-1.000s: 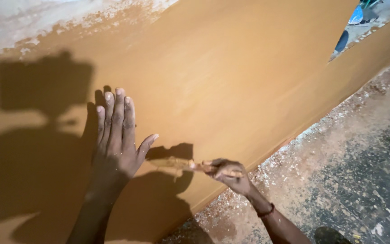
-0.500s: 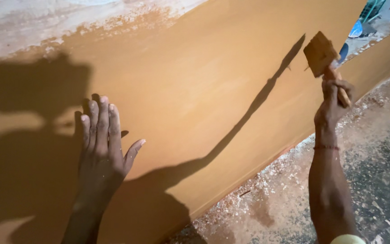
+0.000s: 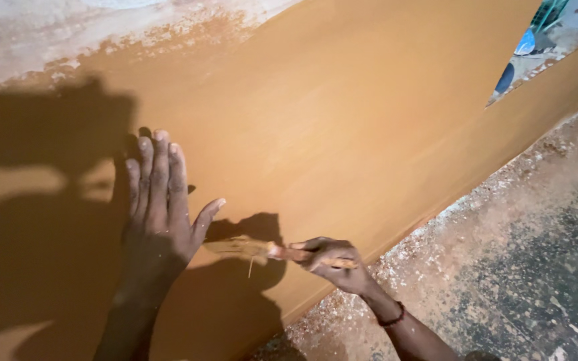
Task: The person uses a trowel to apply and smooth a tan plaster-like material onto a vertical wall surface. The left hand rests against the wall for support while the right hand spreads the material in broad strokes.
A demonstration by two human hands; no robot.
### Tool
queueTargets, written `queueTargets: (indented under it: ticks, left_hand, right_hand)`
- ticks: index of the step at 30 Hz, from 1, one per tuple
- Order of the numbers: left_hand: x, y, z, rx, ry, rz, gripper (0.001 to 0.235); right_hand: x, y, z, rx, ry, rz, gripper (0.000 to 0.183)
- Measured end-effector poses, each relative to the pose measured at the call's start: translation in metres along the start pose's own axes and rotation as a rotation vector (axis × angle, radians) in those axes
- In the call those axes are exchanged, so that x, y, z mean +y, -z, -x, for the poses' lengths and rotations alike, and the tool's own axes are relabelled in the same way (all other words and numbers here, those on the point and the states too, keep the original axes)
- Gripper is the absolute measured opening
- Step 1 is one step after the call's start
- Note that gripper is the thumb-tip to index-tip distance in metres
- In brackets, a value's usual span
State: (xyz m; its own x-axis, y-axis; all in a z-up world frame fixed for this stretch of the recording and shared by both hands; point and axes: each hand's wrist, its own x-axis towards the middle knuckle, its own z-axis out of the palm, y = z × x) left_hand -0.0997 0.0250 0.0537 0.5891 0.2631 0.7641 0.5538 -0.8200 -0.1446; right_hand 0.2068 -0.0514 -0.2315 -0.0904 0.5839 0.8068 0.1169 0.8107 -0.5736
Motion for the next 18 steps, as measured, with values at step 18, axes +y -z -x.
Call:
queueTargets:
  ticks: [18]
  left_hand:
    - [-0.038, 0.031, 0.052, -0.084, 0.205, -0.158, 0.098]
  right_hand:
    - [-0.062, 0.278, -0.109, 0.925, 0.222, 0.465, 0.008]
